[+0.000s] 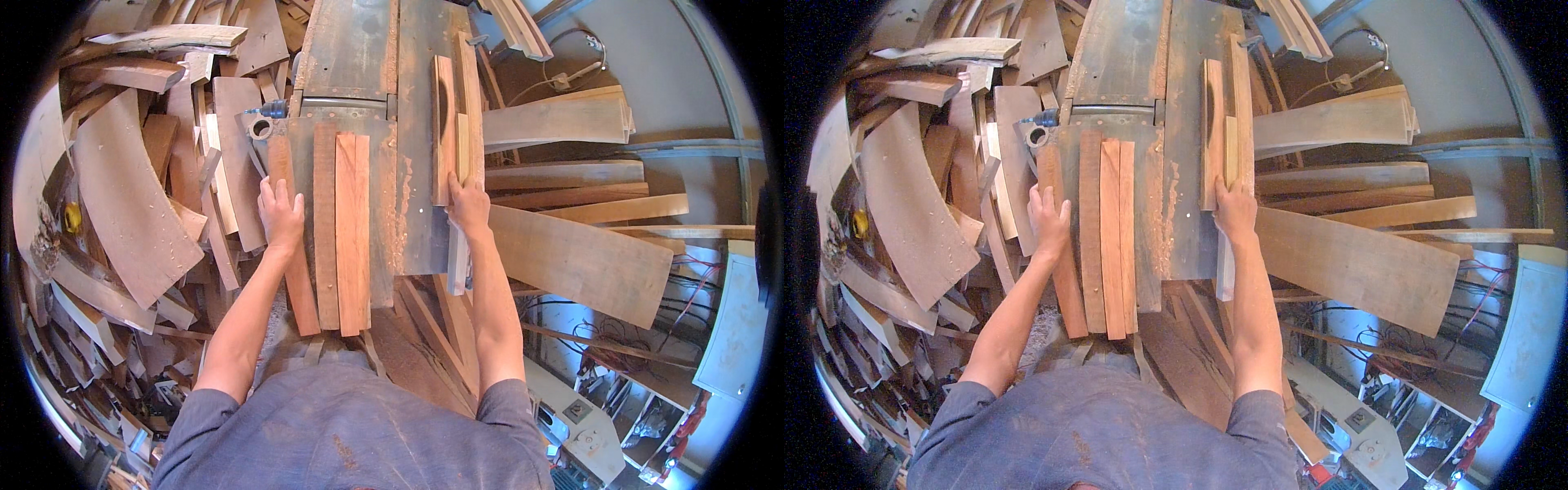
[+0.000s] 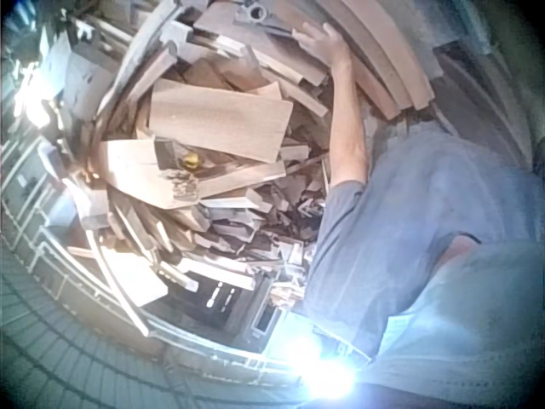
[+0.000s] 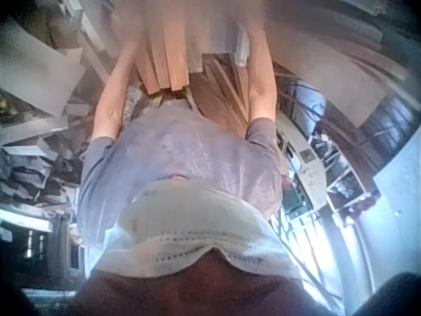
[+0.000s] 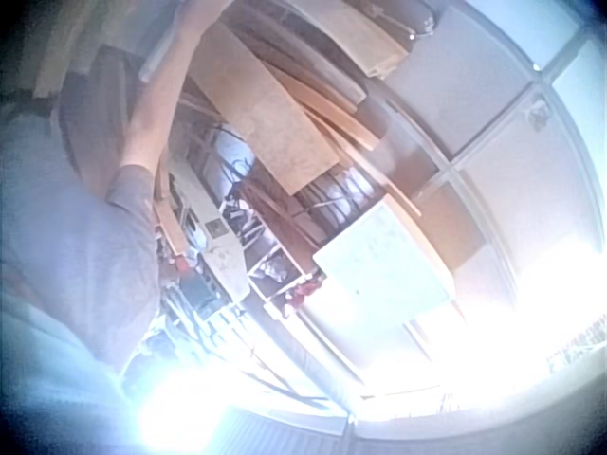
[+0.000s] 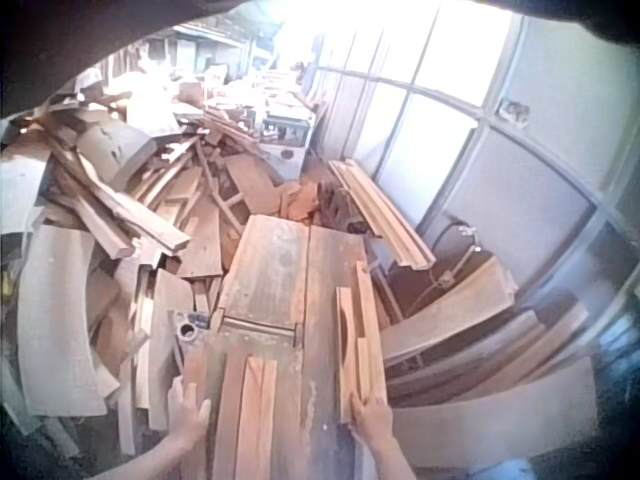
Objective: The person uses a table saw to cut multiple wooden planks into smaller pieces. They feed the planks through the saw blade one by one, guiding them with both hands, and then stack the cut pieces on the table surface.
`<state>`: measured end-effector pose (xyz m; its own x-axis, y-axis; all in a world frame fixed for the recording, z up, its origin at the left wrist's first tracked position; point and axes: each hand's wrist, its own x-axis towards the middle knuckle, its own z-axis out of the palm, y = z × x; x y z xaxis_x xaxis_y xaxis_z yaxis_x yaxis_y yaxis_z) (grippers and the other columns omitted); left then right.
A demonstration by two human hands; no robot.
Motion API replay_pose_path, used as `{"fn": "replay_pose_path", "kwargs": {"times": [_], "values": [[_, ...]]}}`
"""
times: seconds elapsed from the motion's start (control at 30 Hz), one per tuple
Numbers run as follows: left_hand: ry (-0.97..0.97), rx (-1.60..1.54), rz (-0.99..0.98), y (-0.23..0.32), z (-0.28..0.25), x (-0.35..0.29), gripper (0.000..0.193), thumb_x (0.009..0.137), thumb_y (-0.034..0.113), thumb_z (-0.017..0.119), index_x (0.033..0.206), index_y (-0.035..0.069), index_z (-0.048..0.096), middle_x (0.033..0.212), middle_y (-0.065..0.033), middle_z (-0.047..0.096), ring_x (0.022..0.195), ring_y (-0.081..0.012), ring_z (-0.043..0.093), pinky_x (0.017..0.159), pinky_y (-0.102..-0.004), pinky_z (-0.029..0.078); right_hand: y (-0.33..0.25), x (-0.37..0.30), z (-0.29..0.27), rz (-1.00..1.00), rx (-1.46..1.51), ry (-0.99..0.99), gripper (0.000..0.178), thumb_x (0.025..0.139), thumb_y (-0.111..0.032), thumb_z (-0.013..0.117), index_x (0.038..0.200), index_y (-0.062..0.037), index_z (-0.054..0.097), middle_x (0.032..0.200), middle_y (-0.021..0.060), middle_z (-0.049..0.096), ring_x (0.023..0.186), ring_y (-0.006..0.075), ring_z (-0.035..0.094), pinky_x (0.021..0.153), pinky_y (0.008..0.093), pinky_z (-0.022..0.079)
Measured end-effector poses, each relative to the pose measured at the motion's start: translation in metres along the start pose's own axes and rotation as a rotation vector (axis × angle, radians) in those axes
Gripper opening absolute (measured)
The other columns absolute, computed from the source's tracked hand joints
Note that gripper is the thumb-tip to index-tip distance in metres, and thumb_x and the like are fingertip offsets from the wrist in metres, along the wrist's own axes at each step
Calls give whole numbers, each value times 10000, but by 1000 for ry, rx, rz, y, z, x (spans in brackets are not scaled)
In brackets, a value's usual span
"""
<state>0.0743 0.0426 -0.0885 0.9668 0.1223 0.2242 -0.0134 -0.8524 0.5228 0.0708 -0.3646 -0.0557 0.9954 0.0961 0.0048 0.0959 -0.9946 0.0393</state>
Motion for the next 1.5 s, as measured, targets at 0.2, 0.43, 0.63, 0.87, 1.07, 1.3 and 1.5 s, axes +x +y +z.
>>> {"fn": "replay_pose_path", "kwargs": {"times": [0.2, 0.43, 0.63, 0.87, 1.07, 1.3, 1.5], "values": [[-5, -11, 0, 1, 0, 2, 443, 840, 139, 749, 1211, -22, 568, 1359, -244, 469, 1188, -451, 513, 1008, -530, 442, 7, 11, 11, 3, -41, 36, 766, 646, -115, 857, 1368, -157, 604, 981, 142, 626, 914, 349, 662, 729, 443, 577], [4, -8, -2, 5, -3, 1, 436, 839, 122, 746, 1208, -20, 562, 1344, -231, 476, 1179, -447, 516, 1007, -525, 441, 6, 23, 2, -10, -20, 41, 586, 749, -116, 768, 1322, -141, 644, 956, 140, 639, 907, 347, 668, 704, 452, 576], [-13, -23, -11, 8, -5, 3, 436, 842, 114, 743, 1213, -13, 553, 1324, -222, 482, 1172, -444, 520, 1001, -526, 438, 12, 34, 6, -6, -18, 39, 636, 721, -121, 791, 1336, -154, 633, 976, 138, 640, 921, 352, 669, 725, 455, 579], [5, -21, 17, 5, -3, 2, 432, 842, 112, 746, 1208, -13, 553, 1343, -232, 477, 1166, -447, 519, 996, -524, 436, 15, 48, 7, 25, -8, 8, 791, 633, -133, 875, 1378, -166, 611, 1032, 136, 614, 1016, 350, 647, 766, 458, 577], [-18, -21, 1, 2, -1, 2, 435, 844, 110, 746, 1208, -24, 549, 1358, -249, 466, 1170, -455, 513, 1002, -529, 431, 19, 59, 9, 16, 26, 17, 780, 636, -137, 876, 1370, -172, 611, 1034, 138, 613, 1021, 354, 648, 763, 461, 579], [-41, -18, 0, 2, -3, 3, 447, 844, 108, 745, 1216, -33, 543, 1370, -263, 451, 1183, -465, 502, 1012, -535, 425, 21, 74, 5, -11, 44, 86, 634, 688, -112, 799, 1305, -168, 663, 975, 143, 632, 942, 359, 660, 731, 457, 575], [-68, -20, -23, 9, -8, 5, 446, 844, 102, 741, 1218, -36, 541, 1375, -255, 451, 1189, -464, 500, 1019, -534, 423, 25, 85, 4, 17, 43, 26, 678, 676, -125, 820, 1331, -181, 650, 1006, 144, 633, 976, 362, 661, 757, 455, 580]]}}
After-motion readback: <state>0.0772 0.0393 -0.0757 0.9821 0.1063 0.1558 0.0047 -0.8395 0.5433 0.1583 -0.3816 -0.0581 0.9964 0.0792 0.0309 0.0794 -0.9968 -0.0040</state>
